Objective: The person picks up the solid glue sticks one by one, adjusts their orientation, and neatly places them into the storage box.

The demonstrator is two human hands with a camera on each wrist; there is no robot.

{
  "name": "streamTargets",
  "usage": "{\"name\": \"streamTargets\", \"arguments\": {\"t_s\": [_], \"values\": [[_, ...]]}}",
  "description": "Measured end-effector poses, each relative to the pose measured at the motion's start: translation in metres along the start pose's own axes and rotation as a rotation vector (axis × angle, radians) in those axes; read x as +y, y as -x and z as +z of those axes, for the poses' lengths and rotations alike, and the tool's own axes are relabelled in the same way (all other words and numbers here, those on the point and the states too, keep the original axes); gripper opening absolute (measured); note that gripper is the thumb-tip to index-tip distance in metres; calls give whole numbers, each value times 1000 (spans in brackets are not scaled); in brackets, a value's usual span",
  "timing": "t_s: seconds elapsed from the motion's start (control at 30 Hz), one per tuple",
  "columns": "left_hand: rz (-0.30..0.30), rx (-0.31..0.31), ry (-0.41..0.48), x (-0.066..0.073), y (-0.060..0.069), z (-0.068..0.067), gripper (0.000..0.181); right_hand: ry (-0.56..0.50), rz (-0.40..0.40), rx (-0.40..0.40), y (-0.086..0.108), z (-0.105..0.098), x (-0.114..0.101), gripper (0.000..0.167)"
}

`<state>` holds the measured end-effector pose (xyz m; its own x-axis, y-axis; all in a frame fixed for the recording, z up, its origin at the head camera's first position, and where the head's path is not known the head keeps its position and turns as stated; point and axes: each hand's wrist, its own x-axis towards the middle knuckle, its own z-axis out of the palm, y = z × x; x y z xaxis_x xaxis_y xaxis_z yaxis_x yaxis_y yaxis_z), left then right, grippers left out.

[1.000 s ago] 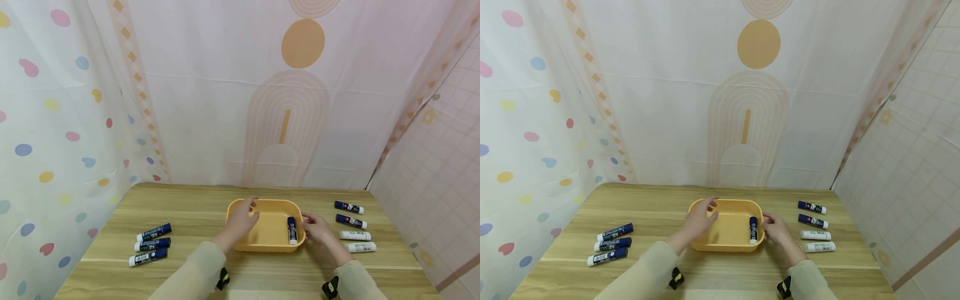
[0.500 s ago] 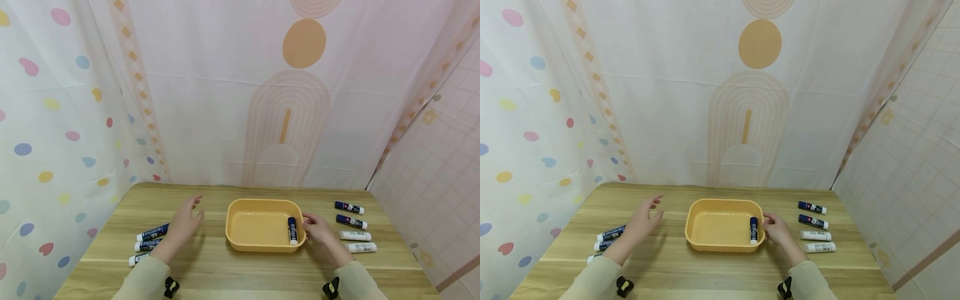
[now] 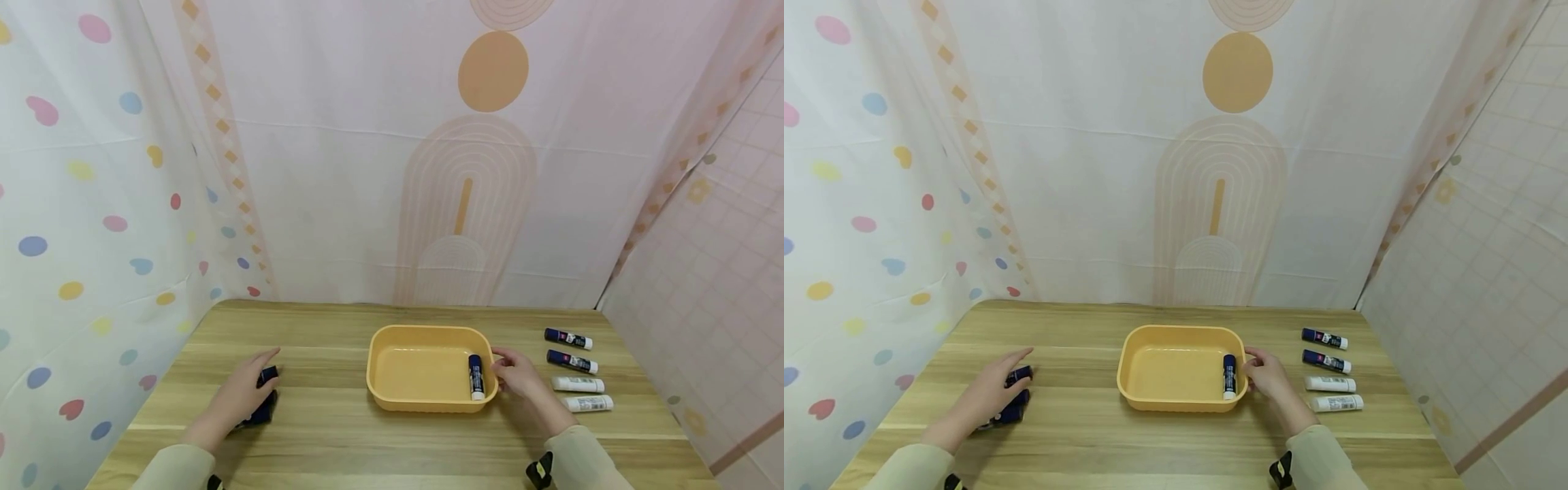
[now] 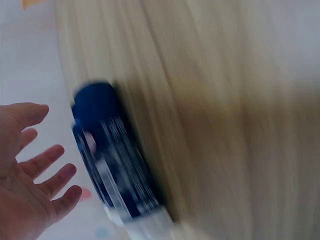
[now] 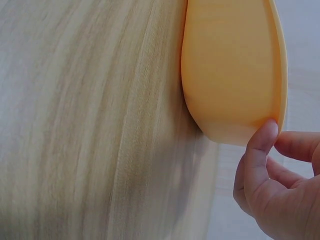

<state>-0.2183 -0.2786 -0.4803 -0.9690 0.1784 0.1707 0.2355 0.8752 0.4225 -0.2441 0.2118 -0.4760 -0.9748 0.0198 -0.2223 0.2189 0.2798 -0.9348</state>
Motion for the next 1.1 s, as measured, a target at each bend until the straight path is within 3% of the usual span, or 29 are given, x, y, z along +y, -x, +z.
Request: {"name": "streamTargets", "arguments": {"t_s": [0.23,0.63,0.93,1.1], "values": [[6,-45,-52,-25,-1,-4,50,-6,1,-7,1,-1,0,44],[-22,-152,-103,-41,-5,-6,41,-1,-1,-5,0,-1,0,44],[16,-126,-131,-45,-11,-5,46,-2,-7,1,0,-1,0,44],[20,-52,-125,-40,-13,-7,61,-8,-10,3,0,0,1,44]]}}
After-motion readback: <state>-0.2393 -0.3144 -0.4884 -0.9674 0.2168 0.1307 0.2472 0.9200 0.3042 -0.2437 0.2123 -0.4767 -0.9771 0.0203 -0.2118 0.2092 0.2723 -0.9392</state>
